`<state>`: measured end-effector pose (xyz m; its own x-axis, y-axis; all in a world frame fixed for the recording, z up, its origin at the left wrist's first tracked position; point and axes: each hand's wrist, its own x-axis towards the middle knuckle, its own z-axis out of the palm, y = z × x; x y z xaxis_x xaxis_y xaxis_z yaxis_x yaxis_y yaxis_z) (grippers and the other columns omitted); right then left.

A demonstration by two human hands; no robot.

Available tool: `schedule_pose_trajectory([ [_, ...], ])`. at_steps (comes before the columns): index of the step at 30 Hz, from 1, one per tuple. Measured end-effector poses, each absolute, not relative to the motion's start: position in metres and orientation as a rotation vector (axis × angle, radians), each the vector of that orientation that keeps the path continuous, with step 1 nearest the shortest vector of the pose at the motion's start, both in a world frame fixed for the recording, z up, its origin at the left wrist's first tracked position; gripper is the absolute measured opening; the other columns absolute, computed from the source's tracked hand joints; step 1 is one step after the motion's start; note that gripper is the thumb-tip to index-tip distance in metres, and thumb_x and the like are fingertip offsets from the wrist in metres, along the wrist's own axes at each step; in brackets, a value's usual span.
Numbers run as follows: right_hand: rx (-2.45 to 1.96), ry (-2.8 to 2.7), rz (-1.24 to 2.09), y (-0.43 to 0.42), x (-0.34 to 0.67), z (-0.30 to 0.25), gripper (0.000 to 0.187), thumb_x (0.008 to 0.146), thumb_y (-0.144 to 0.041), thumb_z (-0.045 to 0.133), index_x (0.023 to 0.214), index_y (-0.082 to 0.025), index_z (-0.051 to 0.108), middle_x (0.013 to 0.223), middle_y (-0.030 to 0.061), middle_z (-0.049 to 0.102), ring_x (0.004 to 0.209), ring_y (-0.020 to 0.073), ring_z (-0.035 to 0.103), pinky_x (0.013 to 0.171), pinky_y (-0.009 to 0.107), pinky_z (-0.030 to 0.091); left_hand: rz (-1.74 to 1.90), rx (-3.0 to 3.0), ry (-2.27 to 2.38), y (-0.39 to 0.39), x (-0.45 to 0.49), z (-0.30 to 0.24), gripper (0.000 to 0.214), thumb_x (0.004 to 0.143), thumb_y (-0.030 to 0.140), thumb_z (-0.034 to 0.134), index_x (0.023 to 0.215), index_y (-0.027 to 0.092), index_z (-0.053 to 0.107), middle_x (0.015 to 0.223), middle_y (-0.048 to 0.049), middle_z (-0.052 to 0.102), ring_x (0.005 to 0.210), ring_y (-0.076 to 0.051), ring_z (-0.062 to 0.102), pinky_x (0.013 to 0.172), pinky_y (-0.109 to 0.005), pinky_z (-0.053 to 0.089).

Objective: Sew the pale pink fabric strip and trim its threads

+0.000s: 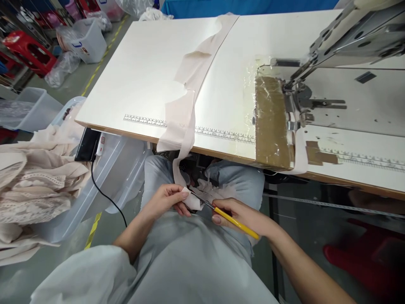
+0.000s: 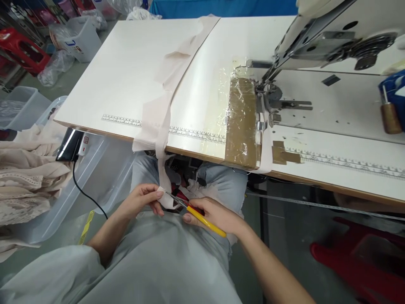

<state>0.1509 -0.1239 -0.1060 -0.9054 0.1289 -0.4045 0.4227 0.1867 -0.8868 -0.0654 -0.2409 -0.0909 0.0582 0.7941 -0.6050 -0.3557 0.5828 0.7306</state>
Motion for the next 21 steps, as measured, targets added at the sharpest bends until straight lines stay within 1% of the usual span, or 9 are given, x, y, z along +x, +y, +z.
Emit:
schedule_pose_trajectory([
  [4,0.632,2.340,-1.601,-0.125,0.149,-0.102,0.046,0.088,-0.060,0.046,0.065,-0.023,0.033,0.061,-0.0056,0.033,0.056,0.0119,0.031,0.051,0.025,0.024,0.923,0.443,1.245,-0.240,-0.065,-0.091,0.049,0.070,0.060,0.073,0.075,0.012,0.062,0.059,-0.0057,0.069,0.054,-0.017,0.069,0.051,-0.021,0.049],
  [9,0.730,2.543,-1.300,-0.131,0.147,-0.096,0.042,0.088,-0.057,0.050,0.066,-0.023,0.038,0.062,-0.0029,0.047,0.058,0.0153,0.045,0.054,0.026,0.030,0.919,0.460,1.260,-0.238,-0.064,-0.092,0.048,0.072,0.059,0.072,0.076,0.013,0.063,0.059,-0.0054,0.069,0.055,-0.017,0.069,0.052,-0.021,0.050],
  [12,0.767,2.592,-1.174,-0.134,0.147,-0.095,0.042,0.088,-0.057,0.050,0.067,-0.023,0.040,0.063,-0.0013,0.053,0.058,0.0171,0.050,0.055,0.027,0.032,0.928,0.462,1.259,-0.238,-0.063,-0.093,0.048,0.071,0.059,0.073,0.077,0.012,0.063,0.060,-0.0055,0.069,0.055,-0.017,0.069,0.051,-0.021,0.049],
  [21,0.754,2.655,-1.135,-0.137,0.152,-0.105,0.044,0.092,-0.058,0.042,0.063,-0.024,0.036,0.059,0.0002,0.053,0.053,0.0174,0.050,0.052,0.027,0.032,0.931,0.449,1.238,-0.239,-0.062,-0.093,0.049,0.071,0.060,0.073,0.075,0.012,0.063,0.058,-0.0058,0.069,0.053,-0.017,0.068,0.051,-0.021,0.049],
])
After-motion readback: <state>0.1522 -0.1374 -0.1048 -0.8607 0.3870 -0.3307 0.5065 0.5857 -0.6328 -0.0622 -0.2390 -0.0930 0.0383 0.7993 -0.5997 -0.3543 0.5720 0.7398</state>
